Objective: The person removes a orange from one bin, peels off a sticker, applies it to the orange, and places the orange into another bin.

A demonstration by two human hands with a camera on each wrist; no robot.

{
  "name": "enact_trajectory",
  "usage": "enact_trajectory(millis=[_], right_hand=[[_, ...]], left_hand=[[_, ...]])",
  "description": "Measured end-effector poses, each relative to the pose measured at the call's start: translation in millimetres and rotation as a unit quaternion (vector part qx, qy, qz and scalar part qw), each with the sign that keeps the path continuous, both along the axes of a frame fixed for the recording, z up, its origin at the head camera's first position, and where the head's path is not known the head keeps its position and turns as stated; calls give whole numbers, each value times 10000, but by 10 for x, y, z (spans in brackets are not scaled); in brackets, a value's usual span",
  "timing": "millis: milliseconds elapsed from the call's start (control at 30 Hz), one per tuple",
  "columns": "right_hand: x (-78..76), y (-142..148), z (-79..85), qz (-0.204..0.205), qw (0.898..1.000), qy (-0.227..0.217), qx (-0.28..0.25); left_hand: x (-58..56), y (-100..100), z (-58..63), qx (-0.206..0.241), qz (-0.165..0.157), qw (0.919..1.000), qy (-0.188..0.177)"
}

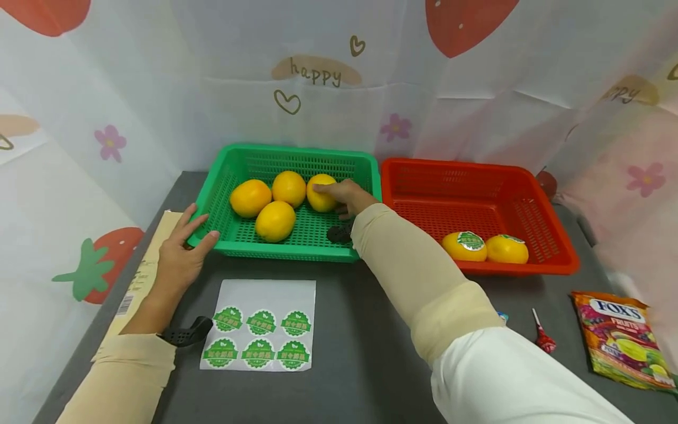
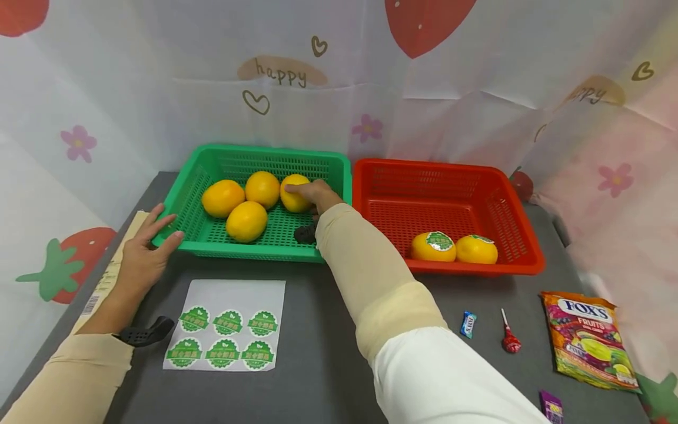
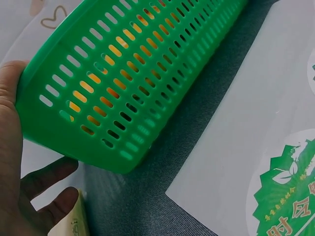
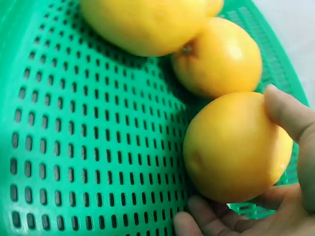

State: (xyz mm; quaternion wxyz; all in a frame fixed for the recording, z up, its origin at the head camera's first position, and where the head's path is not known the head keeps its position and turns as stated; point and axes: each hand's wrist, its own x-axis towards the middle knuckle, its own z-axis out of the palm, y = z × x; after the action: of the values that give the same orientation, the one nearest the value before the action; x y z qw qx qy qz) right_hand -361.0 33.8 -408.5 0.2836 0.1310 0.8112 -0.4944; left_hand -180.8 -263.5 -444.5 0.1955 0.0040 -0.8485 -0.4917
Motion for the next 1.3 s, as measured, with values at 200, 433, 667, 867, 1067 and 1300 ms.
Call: enact_trajectory(millis=[200, 433, 667, 867, 1067, 1300], right_hand=[[20, -52, -6, 961, 9838, 999, 1140], [208, 137, 323, 1368, 9623, 2158, 929], [616, 470, 704, 1669, 9352, 3108, 305], [1253, 811, 739, 1661, 8926, 4152, -570], [1972, 1206, 484, 1425, 8691, 4587, -1183], [2440, 1452, 180, 1085, 8847, 4495, -594]], left_hand=[[8, 18, -11, 90, 16, 9999, 47], [-40, 22, 18, 29, 25, 10000, 71], [-58, 14, 26, -16, 55, 10000, 13], [-27, 34, -16, 4, 85, 9998, -179], [-48, 56, 16, -77, 59, 9998, -166], [-16, 40, 53, -130, -14, 9993, -355]])
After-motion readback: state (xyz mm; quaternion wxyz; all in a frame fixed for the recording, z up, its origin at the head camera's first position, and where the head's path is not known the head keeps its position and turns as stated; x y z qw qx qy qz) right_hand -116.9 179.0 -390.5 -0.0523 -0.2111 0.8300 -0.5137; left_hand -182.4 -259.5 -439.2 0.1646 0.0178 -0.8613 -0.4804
